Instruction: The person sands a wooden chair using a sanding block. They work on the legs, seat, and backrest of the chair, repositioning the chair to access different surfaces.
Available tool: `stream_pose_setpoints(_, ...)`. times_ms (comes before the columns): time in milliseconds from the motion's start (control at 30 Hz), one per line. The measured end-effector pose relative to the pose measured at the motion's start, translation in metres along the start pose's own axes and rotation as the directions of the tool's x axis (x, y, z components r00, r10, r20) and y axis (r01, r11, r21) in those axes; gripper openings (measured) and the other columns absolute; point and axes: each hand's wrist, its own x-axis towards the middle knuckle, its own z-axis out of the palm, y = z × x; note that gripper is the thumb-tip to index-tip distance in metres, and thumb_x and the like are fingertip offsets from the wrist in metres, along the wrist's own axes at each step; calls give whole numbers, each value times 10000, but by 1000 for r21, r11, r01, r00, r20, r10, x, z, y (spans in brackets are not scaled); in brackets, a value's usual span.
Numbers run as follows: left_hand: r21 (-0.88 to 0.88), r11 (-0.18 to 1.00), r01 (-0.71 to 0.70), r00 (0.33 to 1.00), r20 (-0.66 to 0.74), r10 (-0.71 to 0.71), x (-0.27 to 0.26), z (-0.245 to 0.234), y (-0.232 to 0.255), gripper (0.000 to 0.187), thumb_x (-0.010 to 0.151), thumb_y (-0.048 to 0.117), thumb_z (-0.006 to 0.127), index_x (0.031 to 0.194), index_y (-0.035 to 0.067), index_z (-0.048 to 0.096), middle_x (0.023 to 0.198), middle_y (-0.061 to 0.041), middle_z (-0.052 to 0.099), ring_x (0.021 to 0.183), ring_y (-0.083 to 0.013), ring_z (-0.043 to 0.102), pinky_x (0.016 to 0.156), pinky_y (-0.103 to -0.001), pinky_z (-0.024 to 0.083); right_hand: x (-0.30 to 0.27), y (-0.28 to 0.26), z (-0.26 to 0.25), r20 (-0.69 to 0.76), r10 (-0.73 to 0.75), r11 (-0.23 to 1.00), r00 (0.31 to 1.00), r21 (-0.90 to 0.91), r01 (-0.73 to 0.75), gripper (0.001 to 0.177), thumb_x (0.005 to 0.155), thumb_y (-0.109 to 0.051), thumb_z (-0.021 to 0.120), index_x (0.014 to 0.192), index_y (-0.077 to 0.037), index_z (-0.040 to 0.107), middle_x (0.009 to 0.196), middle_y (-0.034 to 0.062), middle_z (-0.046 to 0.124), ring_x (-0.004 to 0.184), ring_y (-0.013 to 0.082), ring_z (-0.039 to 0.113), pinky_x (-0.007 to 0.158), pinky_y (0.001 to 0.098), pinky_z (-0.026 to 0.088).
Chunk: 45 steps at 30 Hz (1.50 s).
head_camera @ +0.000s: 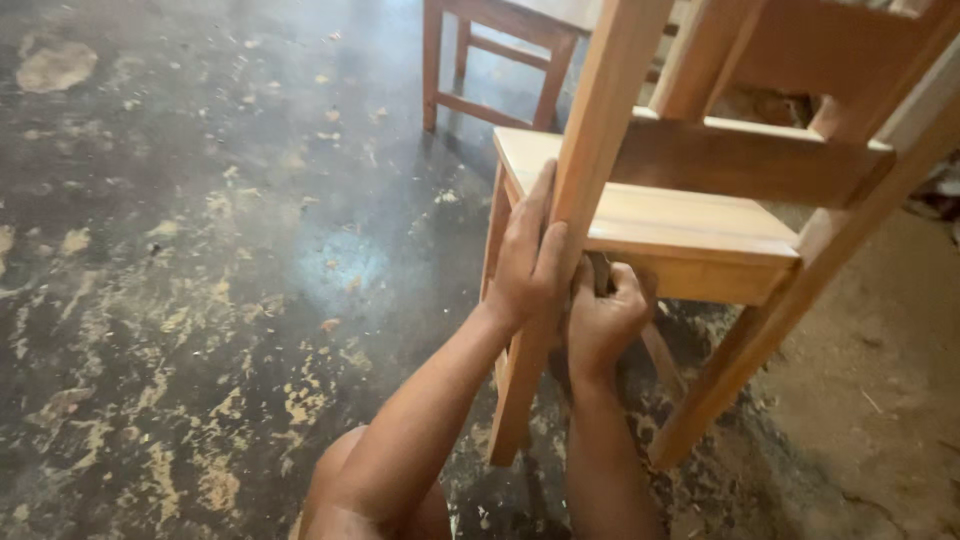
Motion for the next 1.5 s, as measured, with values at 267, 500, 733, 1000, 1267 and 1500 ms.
stream_pose_setpoints(267, 64, 996, -64, 997, -32, 66, 6, 0, 2, 589, 1048, 163, 462, 1564, -103, 358, 1572, -300, 471, 1543, -407, 401, 1318, -452, 250, -1, -9, -4, -25, -100, 993, 995, 56, 101, 200, 872, -152, 821, 920, 21, 734, 811, 178, 709, 759, 366, 682, 762, 447, 521)
stream_pose_setpoints(500, 53, 995, -89, 996, -23, 91, 10, 0, -1, 587, 1047, 158, 433, 1564, -106, 352, 1617, -310, 434, 1579, -421, 341, 1337, -452, 214, -5, -20, -10, -61, -227, 974, 972, 6, 227, 163, 843, -88, 816, 935, 30, 751, 840, 207, 715, 789, 355, 693, 772, 431, 545)
stream_pose_setpoints(733, -94, 992, -81, 997, 6, 82, 12, 1, 3, 598, 1077, 138, 397, 1617, -80, 258, 1614, -302, 457, 1565, -367, 414, 1311, -415, 304, -2, -33, -18, -145, -462, 886, 875, -96, 453, 176, 835, -108, 780, 939, 21, 720, 889, 214, 710, 876, 407, 680, 845, 481, 509)
stream_pose_setpoints(1000, -121, 990, 65, 998, 17, -63, 14, 3, 3, 627, 1050, 174, 405, 1630, -10, 254, 1239, -194, 682, 986, -185, 627, 874, -315, 514, -6, -19, -11, -23, -212, 970, 977, 120, 213, 201, 894, -153, 782, 982, 15, 715, 822, 180, 703, 763, 336, 709, 719, 422, 534)
stream_pose_setpoints(1267, -128, 992, 7, 1000, 30, -4, 11, 1, 1, 609, 1070, 126, 388, 1643, -13, 236, 1446, -224, 632, 1243, -245, 659, 1068, -334, 519, -3, -26, -14, -105, -346, 937, 932, 19, 350, 195, 895, -175, 773, 910, 1, 690, 813, 194, 676, 765, 408, 664, 733, 474, 507)
stream_pose_setpoints(1500, -152, 988, 5, 1000, 22, -2, 7, 1, -3, 612, 1068, 103, 369, 1653, -24, 245, 1507, -211, 582, 1326, -250, 608, 1154, -338, 472, 1, -24, -6, 48, -47, 994, 998, 96, 42, 240, 926, -196, 785, 828, -6, 676, 802, 215, 668, 798, 414, 667, 737, 475, 515)
